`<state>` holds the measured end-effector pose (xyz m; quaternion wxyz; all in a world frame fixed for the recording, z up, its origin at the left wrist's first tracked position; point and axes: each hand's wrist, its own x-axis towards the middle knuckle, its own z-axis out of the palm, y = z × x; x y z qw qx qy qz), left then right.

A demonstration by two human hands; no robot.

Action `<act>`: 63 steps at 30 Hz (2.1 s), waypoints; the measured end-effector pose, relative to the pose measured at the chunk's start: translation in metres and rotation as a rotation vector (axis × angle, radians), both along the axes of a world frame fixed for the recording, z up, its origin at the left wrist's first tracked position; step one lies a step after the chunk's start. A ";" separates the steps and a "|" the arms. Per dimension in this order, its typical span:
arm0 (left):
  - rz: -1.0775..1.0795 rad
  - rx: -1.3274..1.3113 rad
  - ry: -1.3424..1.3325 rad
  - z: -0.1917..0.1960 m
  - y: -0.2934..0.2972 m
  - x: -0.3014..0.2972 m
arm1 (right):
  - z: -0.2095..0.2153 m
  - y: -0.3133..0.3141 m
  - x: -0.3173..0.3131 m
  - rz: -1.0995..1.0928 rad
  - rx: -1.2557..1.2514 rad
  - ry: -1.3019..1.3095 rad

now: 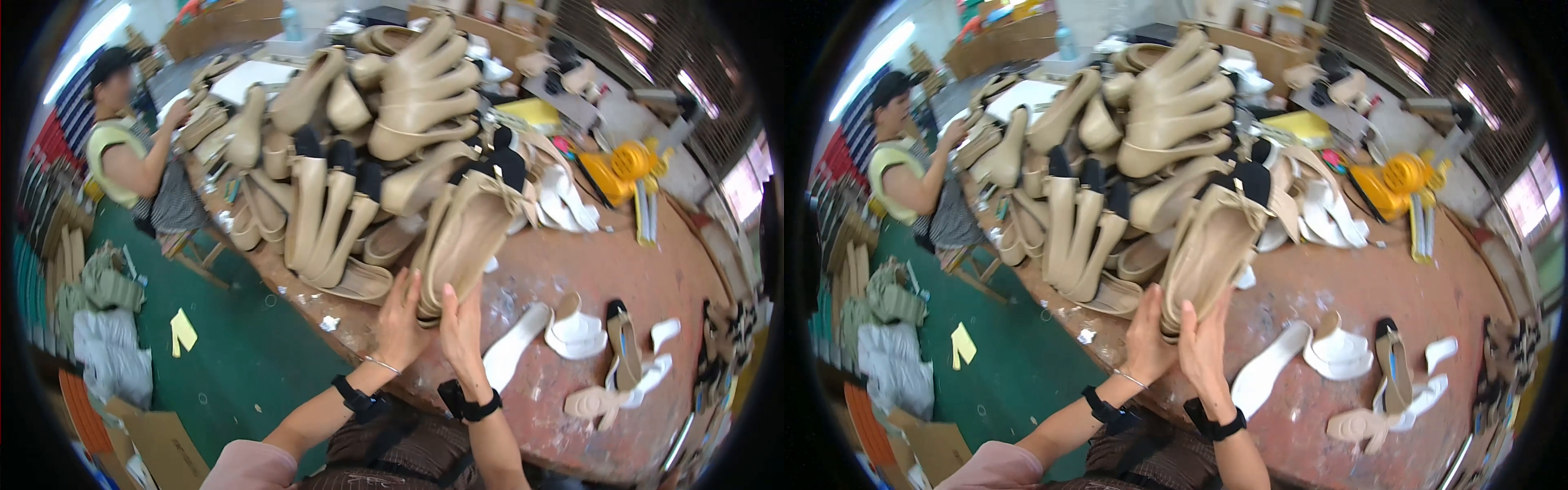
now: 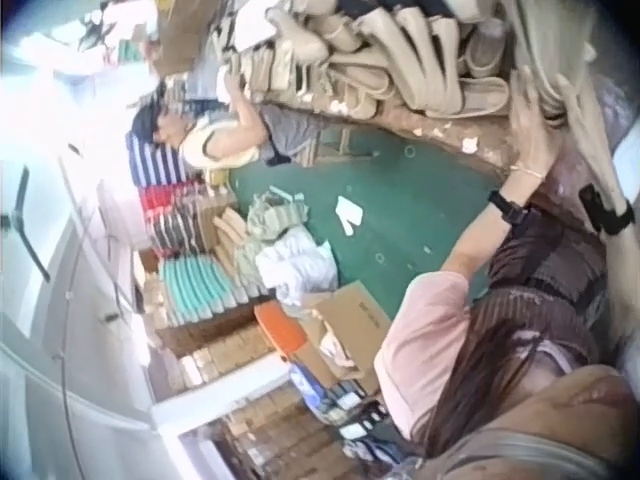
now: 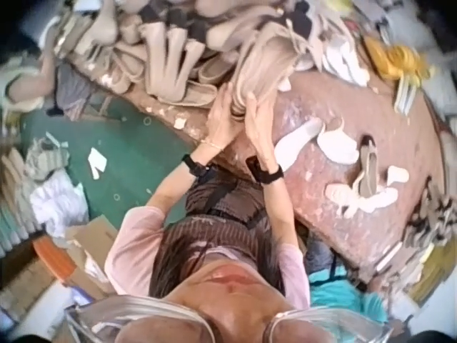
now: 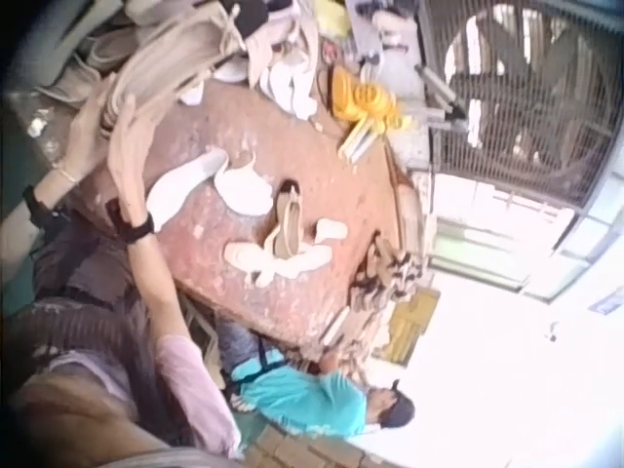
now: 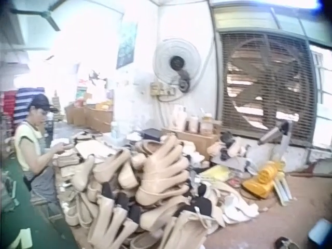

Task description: Assembling shoe components by inserting insoles and inspecting the footwear.

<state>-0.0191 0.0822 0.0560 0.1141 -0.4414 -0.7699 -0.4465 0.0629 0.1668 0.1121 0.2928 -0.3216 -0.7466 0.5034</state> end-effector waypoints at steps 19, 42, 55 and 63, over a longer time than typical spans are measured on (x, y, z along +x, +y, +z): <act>-0.197 0.332 -0.442 0.078 -0.051 -0.017 | -0.049 -0.037 0.163 -0.156 0.393 -0.555; 0.307 -0.008 0.564 0.213 0.060 -0.259 | -0.060 -0.033 0.191 -0.098 0.282 -0.589; 0.170 -0.082 0.506 0.213 0.056 -0.248 | -0.054 -0.020 0.181 -0.126 0.295 -0.553; 0.454 -0.315 0.273 0.129 -0.031 -0.343 | -0.072 -0.031 0.198 -0.070 0.366 -0.575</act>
